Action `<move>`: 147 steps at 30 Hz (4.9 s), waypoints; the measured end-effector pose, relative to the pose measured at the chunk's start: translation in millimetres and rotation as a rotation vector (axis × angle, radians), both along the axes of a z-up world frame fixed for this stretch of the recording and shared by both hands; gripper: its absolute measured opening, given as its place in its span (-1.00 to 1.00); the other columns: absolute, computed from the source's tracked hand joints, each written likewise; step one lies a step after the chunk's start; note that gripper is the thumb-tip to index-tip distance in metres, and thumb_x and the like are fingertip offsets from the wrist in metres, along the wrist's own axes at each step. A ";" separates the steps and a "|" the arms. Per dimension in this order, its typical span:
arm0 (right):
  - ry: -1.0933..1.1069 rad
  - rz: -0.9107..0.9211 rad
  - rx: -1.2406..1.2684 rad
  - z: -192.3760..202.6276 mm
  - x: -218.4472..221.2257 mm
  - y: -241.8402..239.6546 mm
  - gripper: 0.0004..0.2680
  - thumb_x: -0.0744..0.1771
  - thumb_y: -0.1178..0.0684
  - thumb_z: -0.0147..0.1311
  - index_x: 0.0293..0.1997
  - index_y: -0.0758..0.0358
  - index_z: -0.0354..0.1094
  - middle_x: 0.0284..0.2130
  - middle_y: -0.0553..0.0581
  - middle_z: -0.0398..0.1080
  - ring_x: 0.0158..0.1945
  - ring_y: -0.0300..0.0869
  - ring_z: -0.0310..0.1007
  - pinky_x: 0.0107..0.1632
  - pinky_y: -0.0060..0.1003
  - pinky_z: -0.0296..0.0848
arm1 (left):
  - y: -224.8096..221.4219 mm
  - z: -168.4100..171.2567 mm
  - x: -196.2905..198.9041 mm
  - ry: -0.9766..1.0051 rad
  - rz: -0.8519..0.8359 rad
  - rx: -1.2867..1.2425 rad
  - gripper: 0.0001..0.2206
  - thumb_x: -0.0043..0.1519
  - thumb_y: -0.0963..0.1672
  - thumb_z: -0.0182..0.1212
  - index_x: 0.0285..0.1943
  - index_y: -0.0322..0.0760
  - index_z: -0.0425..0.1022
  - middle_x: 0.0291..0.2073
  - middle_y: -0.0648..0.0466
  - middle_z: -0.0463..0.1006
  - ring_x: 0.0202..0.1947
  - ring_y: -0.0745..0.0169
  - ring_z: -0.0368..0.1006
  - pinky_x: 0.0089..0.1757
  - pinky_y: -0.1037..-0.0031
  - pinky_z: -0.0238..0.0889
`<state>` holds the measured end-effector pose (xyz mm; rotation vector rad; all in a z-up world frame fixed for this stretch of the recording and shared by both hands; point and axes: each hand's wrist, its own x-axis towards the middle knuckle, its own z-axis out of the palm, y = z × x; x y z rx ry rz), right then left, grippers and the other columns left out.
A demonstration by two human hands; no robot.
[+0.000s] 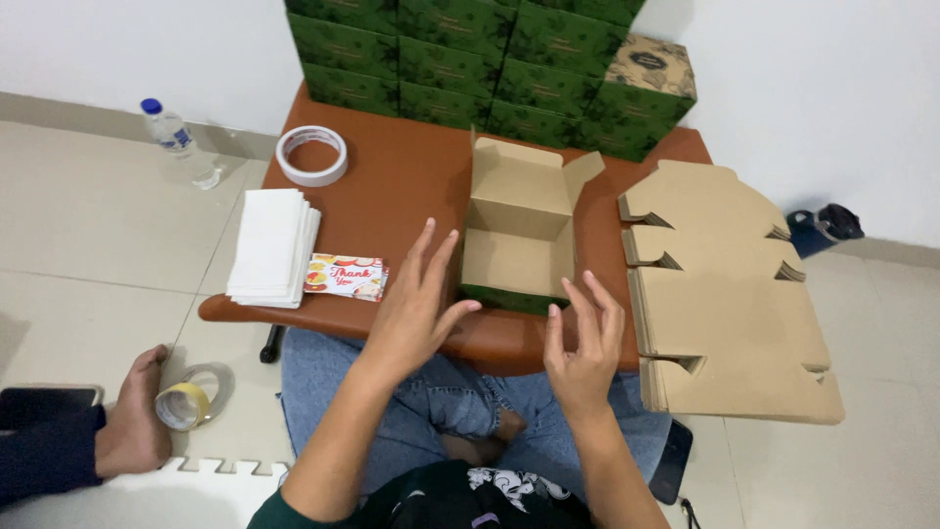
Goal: Assembling a cardboard gift box by folding flaps, inserting a green decorative liner, and adding a thank you card.
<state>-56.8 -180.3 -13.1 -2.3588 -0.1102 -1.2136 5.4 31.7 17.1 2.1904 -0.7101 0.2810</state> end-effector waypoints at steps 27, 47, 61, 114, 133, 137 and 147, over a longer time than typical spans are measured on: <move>0.118 0.359 -0.567 -49.7 98.4 156.9 -0.82 0.34 0.18 -0.01 -0.02 0.14 0.50 -0.16 0.15 0.58 0.00 -0.11 0.59 0.04 -0.28 0.54 | 115.9 -38.6 15.4 -0.272 0.390 0.541 -0.78 0.30 -0.21 0.08 0.00 -0.03 0.59 -0.17 0.22 0.66 -0.04 0.37 0.54 0.29 0.09 -0.05; 0.049 0.325 -0.457 -47.4 96.0 146.1 -0.93 0.30 0.13 0.09 -0.33 0.01 0.48 -0.43 -0.05 0.54 -0.27 -0.17 0.60 -0.34 -0.40 0.48 | 116.5 -26.1 7.5 -0.338 0.365 0.540 -0.87 0.30 -0.10 0.14 -0.15 0.03 0.63 -0.28 0.29 0.64 -0.11 0.43 0.52 0.21 0.21 0.05; 0.432 0.698 -0.095 92.5 48.0 81.7 -0.72 0.34 0.07 0.09 0.11 0.42 0.26 -0.27 0.16 0.50 -0.23 -0.06 0.54 -0.02 -0.11 0.48 | 91.5 -9.9 -15.7 -0.881 0.352 0.395 -0.78 0.19 -0.18 0.34 0.00 -0.11 0.67 -0.06 0.28 0.68 -0.07 0.43 0.50 -0.08 0.45 0.26; 0.287 0.412 -0.015 80.6 148.7 -98.8 -0.95 0.38 0.07 0.20 -0.13 0.11 0.53 -0.32 0.06 0.49 -0.17 -0.04 0.50 -0.06 -0.21 0.36 | -10.4 33.5 113.1 -0.195 0.011 0.373 -0.65 0.40 0.04 -0.14 -0.10 -0.04 0.60 -0.04 0.12 0.55 0.20 0.12 0.36 0.29 -0.07 -0.19; 1.023 0.363 1.261 13.9 252.3 -152.7 -0.58 0.30 -0.31 0.19 0.19 0.06 0.33 0.01 0.13 0.45 0.02 -0.02 0.54 0.10 -0.04 0.54 | -49.8 -14.6 258.5 1.117 0.091 -0.413 -0.14 0.14 0.31 0.14 0.43 -0.27 0.20 0.22 -0.09 0.42 0.15 -0.04 0.45 0.14 0.29 0.33; 0.903 0.442 1.135 50.9 216.5 -138.0 -0.69 0.32 -0.09 0.21 0.17 0.06 0.35 -0.09 0.02 0.50 -0.14 -0.23 0.59 -0.10 -0.34 0.58 | -46.4 -5.2 241.1 0.929 -0.032 -0.403 -0.33 0.26 0.18 0.19 0.40 -0.29 0.29 0.14 -0.09 0.50 0.08 0.02 0.49 0.04 0.29 0.37; 0.537 0.514 0.741 74.3 135.9 -106.9 -0.57 0.27 0.11 0.37 0.26 -0.01 0.29 -0.11 -0.03 0.37 -0.03 -0.31 0.44 0.04 -0.39 0.52 | -25.3 31.3 135.9 0.310 -0.249 -0.333 -0.44 0.31 -0.09 0.27 0.48 -0.33 0.22 0.15 -0.24 0.47 0.19 -0.15 0.39 0.06 0.17 0.29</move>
